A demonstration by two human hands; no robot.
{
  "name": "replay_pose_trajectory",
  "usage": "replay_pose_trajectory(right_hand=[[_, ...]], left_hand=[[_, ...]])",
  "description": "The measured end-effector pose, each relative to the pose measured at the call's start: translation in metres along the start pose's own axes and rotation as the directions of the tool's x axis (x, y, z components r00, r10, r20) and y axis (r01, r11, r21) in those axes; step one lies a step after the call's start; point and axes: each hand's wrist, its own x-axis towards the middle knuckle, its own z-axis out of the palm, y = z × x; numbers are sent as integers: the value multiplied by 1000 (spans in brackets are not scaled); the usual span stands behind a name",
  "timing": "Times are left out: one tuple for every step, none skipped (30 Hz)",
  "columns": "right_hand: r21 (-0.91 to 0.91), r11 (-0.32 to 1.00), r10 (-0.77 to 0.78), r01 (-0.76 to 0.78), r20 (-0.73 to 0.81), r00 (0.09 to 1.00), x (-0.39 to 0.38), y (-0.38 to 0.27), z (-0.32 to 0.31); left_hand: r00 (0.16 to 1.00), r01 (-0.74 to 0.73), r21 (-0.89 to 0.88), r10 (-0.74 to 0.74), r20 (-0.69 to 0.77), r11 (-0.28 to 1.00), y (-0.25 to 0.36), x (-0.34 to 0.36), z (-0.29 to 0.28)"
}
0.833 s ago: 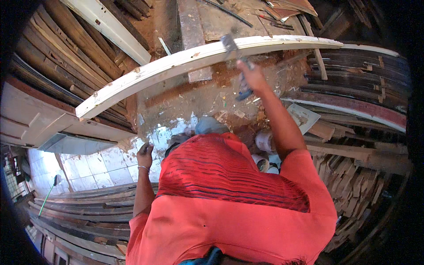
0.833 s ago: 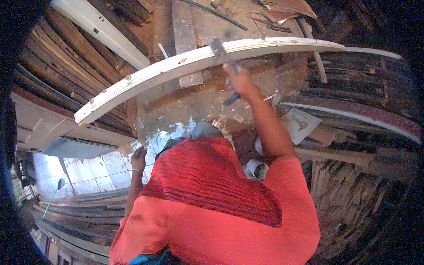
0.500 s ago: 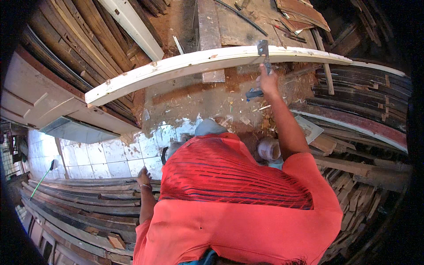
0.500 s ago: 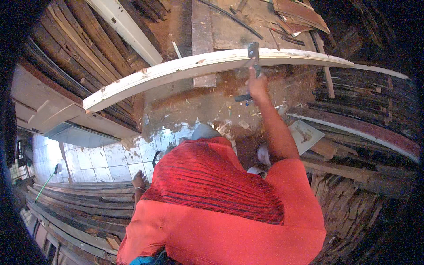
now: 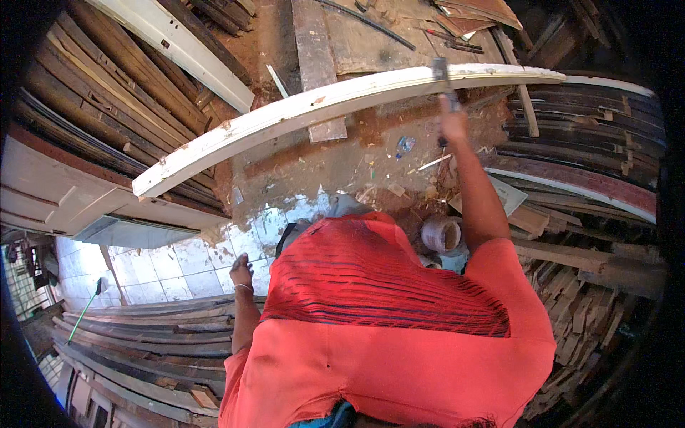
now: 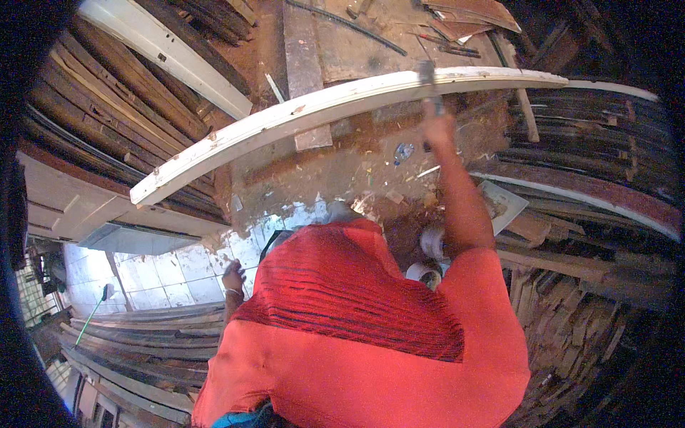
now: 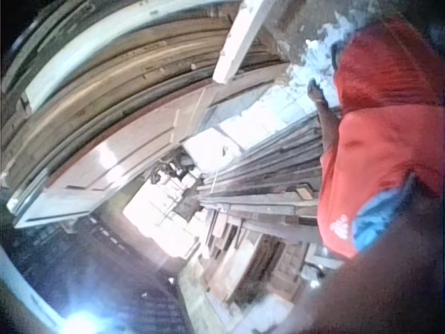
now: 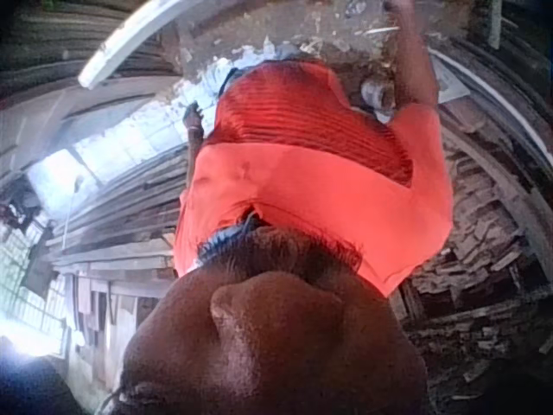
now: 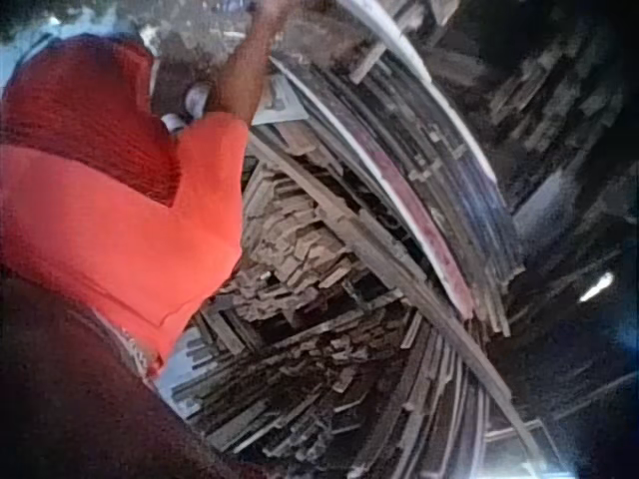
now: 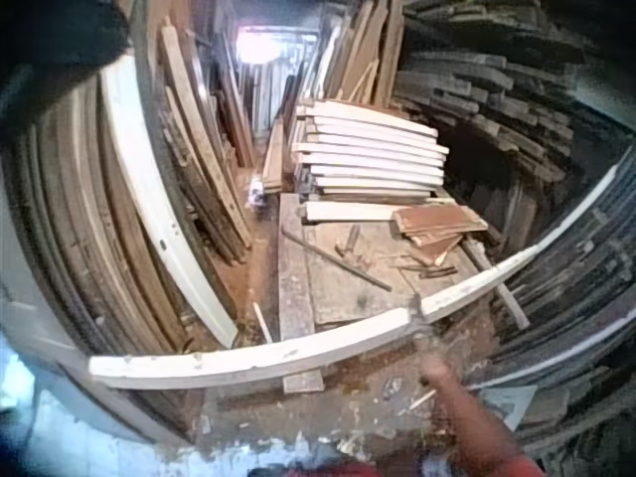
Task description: The person smooths wooden planks using a rasp, moves pieces between various lumber stacks, and uses a hammer and a metal bar to separate wood components.
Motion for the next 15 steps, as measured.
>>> replay_pose_trajectory(right_hand=[[108,990,90,-90,6,996,-1,-6,-10],[129,987,88,-93,40,995,-14,-12,-9],[135,987,81,-92,83,993,-35,-21,-1],[102,993,33,-53,188,982,-58,-38,16],[93,996,-24,-7,321,947,-83,-59,30],[86,995,-81,47,451,889,-108,-80,43],[72,992,-123,99,556,822,-130,-96,55],[63,992,-123,106,607,785,-148,-103,67],[61,994,-113,95,603,789,-155,-97,75],[39,973,-220,226,427,877,-159,-83,90],[-17,936,-337,351,237,911,-157,-76,99],[46,981,-191,186,285,939,-144,-73,89],[80,997,-15,-13,340,940,-121,-59,72],[98,971,163,-216,386,908,-98,-44,56],[-2,991,131,-136,282,950,-71,-13,34]], left_hand=[[999,-49,-43,49,-9,998,17,3,4],[995,-95,-84,94,-16,992,32,6,10],[994,-105,-105,106,-2,989,49,-1,19],[995,-98,-118,94,-38,988,59,-8,28],[995,-100,-137,97,-25,985,61,-8,29],[995,-102,-156,103,-4,982,63,-5,33],[997,-73,-112,75,15,991,63,-7,40],[998,-42,-60,45,35,997,61,-9,44],[993,-65,0,65,97,998,53,-9,43],[996,-52,127,43,78,991,50,-8,44],[996,-71,180,60,63,981,54,-8,48],[997,-77,227,70,40,971,54,-11,48],[996,-84,153,77,51,985,52,-13,46],[995,-87,84,83,53,993,49,-17,40],[996,-73,96,68,56,993,52,-26,42]])
